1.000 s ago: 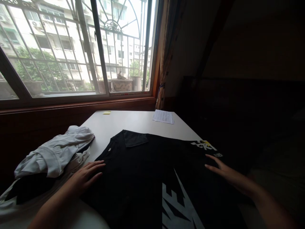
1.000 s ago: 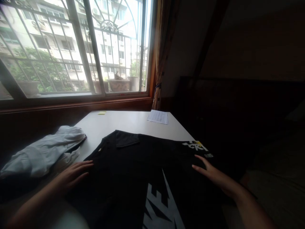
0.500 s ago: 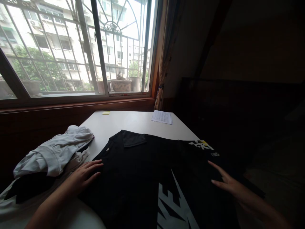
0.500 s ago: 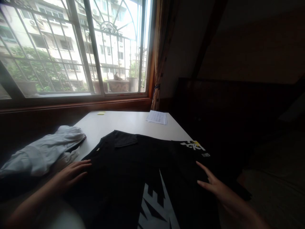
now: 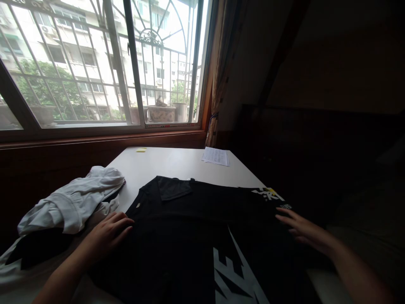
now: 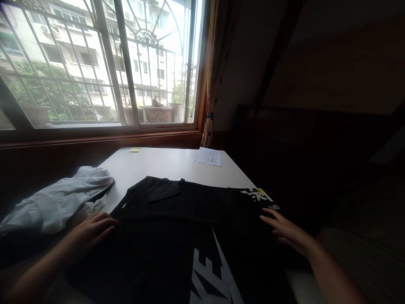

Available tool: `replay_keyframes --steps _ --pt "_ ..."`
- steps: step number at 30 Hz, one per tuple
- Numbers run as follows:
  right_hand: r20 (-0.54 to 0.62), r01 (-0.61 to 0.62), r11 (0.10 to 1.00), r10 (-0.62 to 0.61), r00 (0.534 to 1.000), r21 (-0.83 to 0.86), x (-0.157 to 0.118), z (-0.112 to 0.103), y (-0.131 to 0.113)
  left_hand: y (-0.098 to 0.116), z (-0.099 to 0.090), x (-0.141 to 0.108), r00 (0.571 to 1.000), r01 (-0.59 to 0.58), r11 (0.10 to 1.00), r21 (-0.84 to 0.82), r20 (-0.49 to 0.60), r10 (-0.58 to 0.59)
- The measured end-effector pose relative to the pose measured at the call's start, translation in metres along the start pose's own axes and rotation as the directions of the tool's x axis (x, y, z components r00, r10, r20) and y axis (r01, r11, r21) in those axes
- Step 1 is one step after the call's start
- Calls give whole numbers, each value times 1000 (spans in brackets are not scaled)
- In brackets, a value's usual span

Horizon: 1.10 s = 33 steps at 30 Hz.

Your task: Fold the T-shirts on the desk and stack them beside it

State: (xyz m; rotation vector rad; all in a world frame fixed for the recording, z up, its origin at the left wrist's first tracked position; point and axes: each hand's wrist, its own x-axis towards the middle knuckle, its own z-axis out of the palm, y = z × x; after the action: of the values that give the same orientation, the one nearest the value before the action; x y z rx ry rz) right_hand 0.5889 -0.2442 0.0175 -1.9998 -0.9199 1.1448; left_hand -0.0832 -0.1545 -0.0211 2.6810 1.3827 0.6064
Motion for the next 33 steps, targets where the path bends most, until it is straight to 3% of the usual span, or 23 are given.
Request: replay_keyframes --steps 5,8,11,15,19,22,26,30,33 --pt "39 112 990 -116 992 86 31 9 -4 -2 12 1 995 -95 995 19 -5 95" --pt "37 252 967 -253 967 33 46 17 -17 -5 20 1 990 -137 990 11 36 137" --pt "19 363 932 -363 932 -18 57 22 -39 -8 25 2 989 -126 991 32 77 124" --pt "-58 429 902 -427 902 37 71 24 -70 -9 28 2 991 -108 992 61 90 102" --pt "-92 502 862 -495 864 77 89 26 -86 -7 27 1 992 -87 990 115 103 75" --pt "-79 460 887 -456 886 38 95 31 -81 -7 26 0 993 -78 986 144 97 65" --pt "-43 240 971 -240 970 -1 88 35 -58 -7 25 -2 996 -57 986 155 78 45" --pt "-51 165 986 -166 985 -26 66 26 -32 -11 25 -3 997 -28 987 160 79 16" --pt "54 102 995 -103 993 16 44 18 -20 -14 27 -5 996 -12 986 164 85 -2"
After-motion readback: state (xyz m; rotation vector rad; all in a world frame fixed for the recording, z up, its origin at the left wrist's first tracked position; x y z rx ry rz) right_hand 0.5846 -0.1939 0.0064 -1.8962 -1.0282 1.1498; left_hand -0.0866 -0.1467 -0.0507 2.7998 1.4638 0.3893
